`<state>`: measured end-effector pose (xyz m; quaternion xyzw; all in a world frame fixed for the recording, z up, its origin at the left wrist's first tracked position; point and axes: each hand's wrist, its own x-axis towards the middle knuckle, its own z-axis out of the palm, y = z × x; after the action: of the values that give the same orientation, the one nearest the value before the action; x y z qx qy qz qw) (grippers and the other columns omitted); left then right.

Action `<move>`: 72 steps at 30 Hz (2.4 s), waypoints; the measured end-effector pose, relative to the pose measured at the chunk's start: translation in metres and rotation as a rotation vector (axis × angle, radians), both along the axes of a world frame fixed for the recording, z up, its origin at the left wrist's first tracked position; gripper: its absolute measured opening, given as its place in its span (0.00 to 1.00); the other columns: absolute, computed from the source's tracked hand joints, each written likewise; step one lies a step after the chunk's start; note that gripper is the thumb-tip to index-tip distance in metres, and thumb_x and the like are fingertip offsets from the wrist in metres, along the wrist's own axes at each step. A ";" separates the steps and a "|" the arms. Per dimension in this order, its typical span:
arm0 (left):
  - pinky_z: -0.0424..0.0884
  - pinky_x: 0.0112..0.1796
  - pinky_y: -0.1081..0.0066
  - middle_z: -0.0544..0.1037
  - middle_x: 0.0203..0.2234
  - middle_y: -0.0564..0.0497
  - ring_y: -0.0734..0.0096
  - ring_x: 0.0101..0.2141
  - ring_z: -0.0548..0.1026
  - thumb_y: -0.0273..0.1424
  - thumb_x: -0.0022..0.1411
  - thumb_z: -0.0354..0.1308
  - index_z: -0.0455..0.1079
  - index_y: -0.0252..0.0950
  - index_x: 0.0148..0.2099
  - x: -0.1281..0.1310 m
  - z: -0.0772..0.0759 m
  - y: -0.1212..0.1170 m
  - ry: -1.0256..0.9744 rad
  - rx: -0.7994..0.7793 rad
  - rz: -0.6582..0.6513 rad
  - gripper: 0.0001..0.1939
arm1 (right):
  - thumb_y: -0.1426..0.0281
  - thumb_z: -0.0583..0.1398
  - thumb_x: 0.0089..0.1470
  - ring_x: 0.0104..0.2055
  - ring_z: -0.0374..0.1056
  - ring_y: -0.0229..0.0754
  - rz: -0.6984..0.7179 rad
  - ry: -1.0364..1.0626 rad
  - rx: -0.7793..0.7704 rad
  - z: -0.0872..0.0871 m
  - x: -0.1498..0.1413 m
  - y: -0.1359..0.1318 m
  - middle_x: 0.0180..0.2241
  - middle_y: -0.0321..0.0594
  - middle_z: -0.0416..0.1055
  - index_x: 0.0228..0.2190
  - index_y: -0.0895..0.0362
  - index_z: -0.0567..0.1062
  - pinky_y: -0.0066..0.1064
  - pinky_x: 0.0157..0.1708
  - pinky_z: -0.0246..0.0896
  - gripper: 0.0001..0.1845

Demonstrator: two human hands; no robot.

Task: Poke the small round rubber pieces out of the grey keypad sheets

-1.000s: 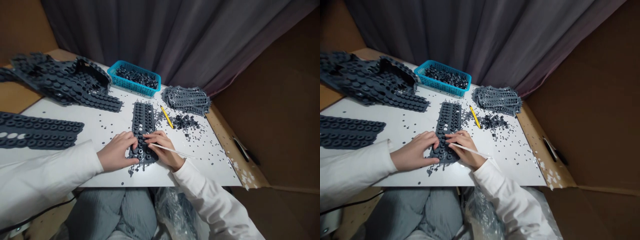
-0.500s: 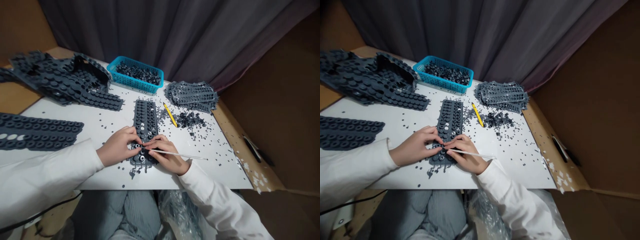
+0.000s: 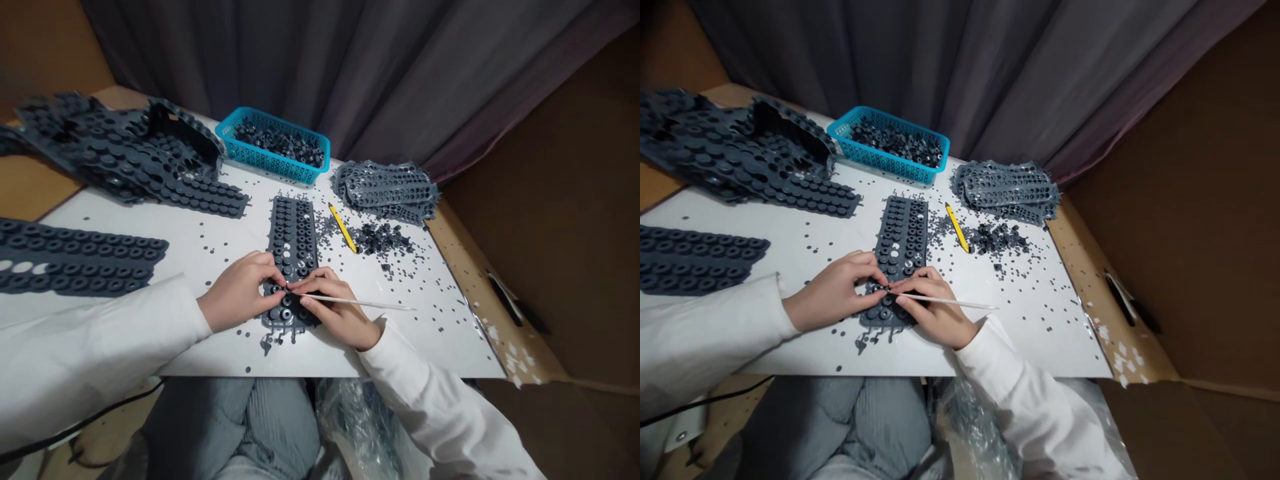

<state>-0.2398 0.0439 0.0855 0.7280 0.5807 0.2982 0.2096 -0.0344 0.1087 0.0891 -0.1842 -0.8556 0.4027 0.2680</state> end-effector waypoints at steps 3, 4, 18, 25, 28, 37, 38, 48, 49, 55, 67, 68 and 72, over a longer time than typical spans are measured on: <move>0.63 0.35 0.69 0.69 0.27 0.52 0.66 0.35 0.68 0.30 0.56 0.58 0.73 0.37 0.32 0.000 0.000 0.000 -0.005 -0.003 0.000 0.03 | 0.69 0.58 0.59 0.44 0.66 0.44 -0.002 0.000 0.017 0.001 -0.001 -0.001 0.41 0.41 0.77 0.39 0.53 0.75 0.42 0.46 0.62 0.07; 0.63 0.35 0.69 0.69 0.27 0.52 0.66 0.35 0.68 0.29 0.56 0.58 0.73 0.37 0.32 0.001 0.000 0.001 -0.004 -0.003 0.004 0.03 | 0.69 0.58 0.59 0.44 0.66 0.44 -0.003 0.001 0.023 0.001 -0.001 -0.002 0.41 0.41 0.77 0.39 0.53 0.75 0.42 0.45 0.61 0.07; 0.63 0.34 0.70 0.69 0.26 0.52 0.65 0.34 0.69 0.28 0.55 0.58 0.73 0.37 0.31 0.003 -0.001 0.002 0.011 -0.003 0.024 0.03 | 0.68 0.57 0.60 0.44 0.64 0.44 -0.022 -0.018 0.010 -0.003 0.000 -0.002 0.40 0.40 0.77 0.38 0.53 0.75 0.40 0.45 0.62 0.07; 0.63 0.34 0.69 0.69 0.26 0.52 0.65 0.34 0.69 0.27 0.55 0.58 0.72 0.36 0.30 0.003 0.001 0.001 0.014 -0.008 0.029 0.03 | 0.66 0.55 0.61 0.42 0.65 0.44 -0.005 -0.016 0.049 -0.002 0.000 -0.003 0.40 0.41 0.77 0.38 0.52 0.74 0.40 0.44 0.62 0.08; 0.63 0.34 0.69 0.69 0.26 0.52 0.66 0.34 0.69 0.27 0.55 0.58 0.72 0.37 0.30 0.003 0.001 0.001 0.007 -0.007 0.028 0.03 | 0.66 0.55 0.62 0.42 0.65 0.43 0.009 -0.019 0.069 -0.002 0.000 -0.003 0.41 0.41 0.76 0.38 0.52 0.73 0.40 0.44 0.62 0.08; 0.63 0.33 0.70 0.70 0.25 0.52 0.66 0.33 0.69 0.28 0.55 0.57 0.73 0.37 0.29 0.002 0.001 0.000 -0.023 -0.011 0.025 0.05 | 0.70 0.51 0.63 0.44 0.67 0.44 0.009 -0.058 0.236 -0.006 -0.002 -0.004 0.41 0.44 0.75 0.37 0.55 0.69 0.41 0.44 0.61 0.08; 0.63 0.33 0.70 0.70 0.25 0.52 0.66 0.33 0.68 0.28 0.56 0.56 0.73 0.37 0.29 0.002 0.001 0.000 -0.024 -0.011 0.022 0.05 | 0.70 0.50 0.63 0.44 0.67 0.44 0.000 -0.075 0.250 -0.006 -0.002 -0.005 0.41 0.44 0.74 0.37 0.55 0.69 0.41 0.44 0.61 0.08; 0.63 0.34 0.68 0.69 0.26 0.52 0.65 0.34 0.68 0.30 0.55 0.57 0.73 0.37 0.32 0.001 0.000 0.001 -0.017 0.004 0.010 0.04 | 0.69 0.51 0.63 0.48 0.69 0.43 -0.124 0.030 0.054 -0.005 0.001 -0.005 0.43 0.45 0.73 0.40 0.55 0.70 0.38 0.47 0.64 0.08; 0.63 0.34 0.69 0.69 0.27 0.52 0.65 0.34 0.68 0.30 0.55 0.57 0.73 0.37 0.33 0.000 0.000 0.000 -0.020 0.003 0.005 0.04 | 0.68 0.52 0.63 0.48 0.69 0.42 -0.153 0.051 0.001 -0.005 0.003 -0.004 0.43 0.45 0.73 0.40 0.55 0.70 0.38 0.48 0.65 0.08; 0.63 0.34 0.69 0.67 0.26 0.52 0.66 0.34 0.68 0.30 0.56 0.57 0.73 0.36 0.34 -0.002 0.002 -0.001 -0.036 0.001 -0.021 0.05 | 0.65 0.55 0.62 0.48 0.70 0.42 -0.256 0.127 -0.128 -0.001 0.007 -0.002 0.43 0.44 0.74 0.39 0.54 0.72 0.38 0.49 0.64 0.08; 0.63 0.32 0.70 0.69 0.25 0.52 0.67 0.33 0.68 0.30 0.58 0.55 0.73 0.37 0.31 -0.002 -0.001 0.002 -0.023 -0.009 -0.022 0.07 | 0.69 0.58 0.59 0.46 0.68 0.43 -0.072 0.007 -0.073 -0.001 -0.001 -0.007 0.42 0.43 0.76 0.38 0.54 0.75 0.40 0.47 0.65 0.06; 0.63 0.32 0.70 0.69 0.25 0.52 0.67 0.33 0.68 0.30 0.58 0.55 0.73 0.37 0.31 -0.002 -0.001 0.003 -0.020 -0.009 -0.021 0.07 | 0.69 0.58 0.59 0.46 0.68 0.43 -0.069 0.005 -0.062 -0.001 -0.001 -0.007 0.42 0.42 0.76 0.38 0.53 0.75 0.40 0.47 0.66 0.06; 0.63 0.33 0.70 0.70 0.26 0.52 0.67 0.33 0.68 0.31 0.59 0.55 0.73 0.37 0.32 -0.002 -0.001 0.003 -0.012 -0.008 -0.022 0.07 | 0.69 0.57 0.59 0.46 0.68 0.44 -0.059 0.002 0.011 -0.001 -0.003 -0.006 0.42 0.41 0.77 0.39 0.52 0.74 0.41 0.46 0.65 0.07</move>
<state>-0.2421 0.0470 0.0847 0.7319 0.5723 0.2979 0.2191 -0.0370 0.1028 0.0876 -0.2074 -0.8519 0.3900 0.2814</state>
